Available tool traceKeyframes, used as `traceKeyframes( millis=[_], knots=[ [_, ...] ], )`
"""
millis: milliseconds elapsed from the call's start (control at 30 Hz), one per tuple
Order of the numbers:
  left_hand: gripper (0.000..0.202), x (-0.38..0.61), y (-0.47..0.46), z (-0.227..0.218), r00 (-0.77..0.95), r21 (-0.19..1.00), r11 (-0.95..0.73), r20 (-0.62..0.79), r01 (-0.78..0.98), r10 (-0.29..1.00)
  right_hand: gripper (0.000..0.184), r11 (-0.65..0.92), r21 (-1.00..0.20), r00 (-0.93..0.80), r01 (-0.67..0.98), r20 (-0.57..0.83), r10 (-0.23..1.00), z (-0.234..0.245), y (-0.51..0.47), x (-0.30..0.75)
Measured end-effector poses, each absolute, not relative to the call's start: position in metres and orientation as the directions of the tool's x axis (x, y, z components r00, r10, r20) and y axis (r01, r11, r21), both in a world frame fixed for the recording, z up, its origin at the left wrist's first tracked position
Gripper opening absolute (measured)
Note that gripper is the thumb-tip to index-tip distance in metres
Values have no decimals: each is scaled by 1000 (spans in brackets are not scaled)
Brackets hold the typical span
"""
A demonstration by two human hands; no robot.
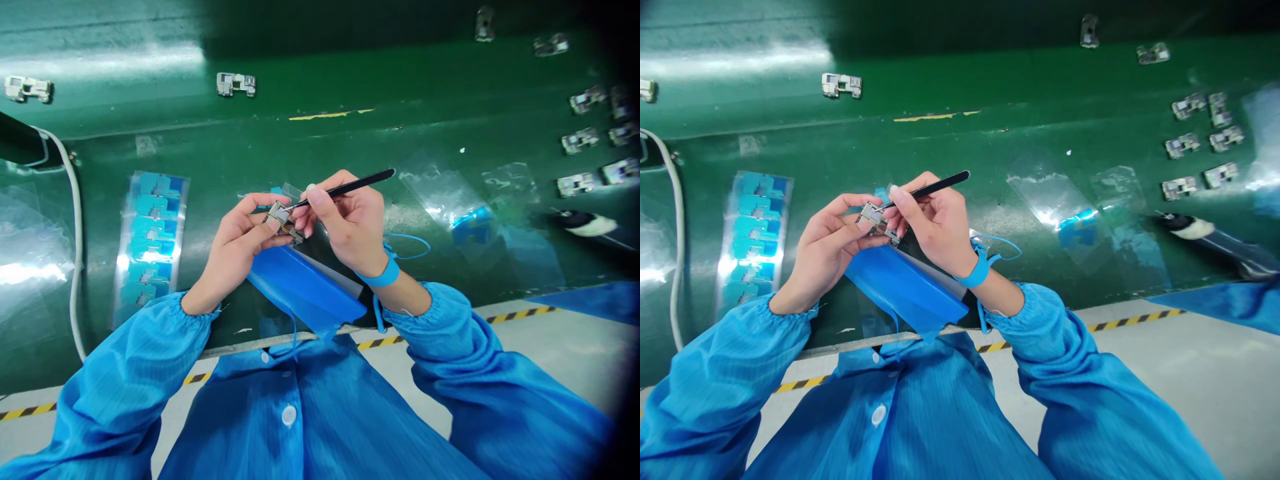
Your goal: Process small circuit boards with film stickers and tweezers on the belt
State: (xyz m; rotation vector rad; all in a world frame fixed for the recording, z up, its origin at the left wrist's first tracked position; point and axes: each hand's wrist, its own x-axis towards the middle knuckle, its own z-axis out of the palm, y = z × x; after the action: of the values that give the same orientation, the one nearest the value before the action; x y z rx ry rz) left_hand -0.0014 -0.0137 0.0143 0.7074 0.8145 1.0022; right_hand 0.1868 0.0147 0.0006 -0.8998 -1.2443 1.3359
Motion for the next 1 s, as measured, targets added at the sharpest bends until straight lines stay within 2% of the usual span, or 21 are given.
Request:
traceKeyframes(
  millis=[300, 533, 1000],
  knots=[
    [28, -1, -14, 17, 305, 816, 379, -262, -437, 916, 40, 87, -968, -159, -234, 126, 979, 1, 16, 187],
    [26, -3, -13, 16, 308, 823, 369, -249, -433, 918, 42, 93, -975, -190, -202, 132, 973, 3, 17, 188],
    [30, -2, -15, 14, 297, 834, 367, -259, -411, 919, 35, 96, -972, -176, -213, 135, 975, 0, 17, 189]
  ],
)
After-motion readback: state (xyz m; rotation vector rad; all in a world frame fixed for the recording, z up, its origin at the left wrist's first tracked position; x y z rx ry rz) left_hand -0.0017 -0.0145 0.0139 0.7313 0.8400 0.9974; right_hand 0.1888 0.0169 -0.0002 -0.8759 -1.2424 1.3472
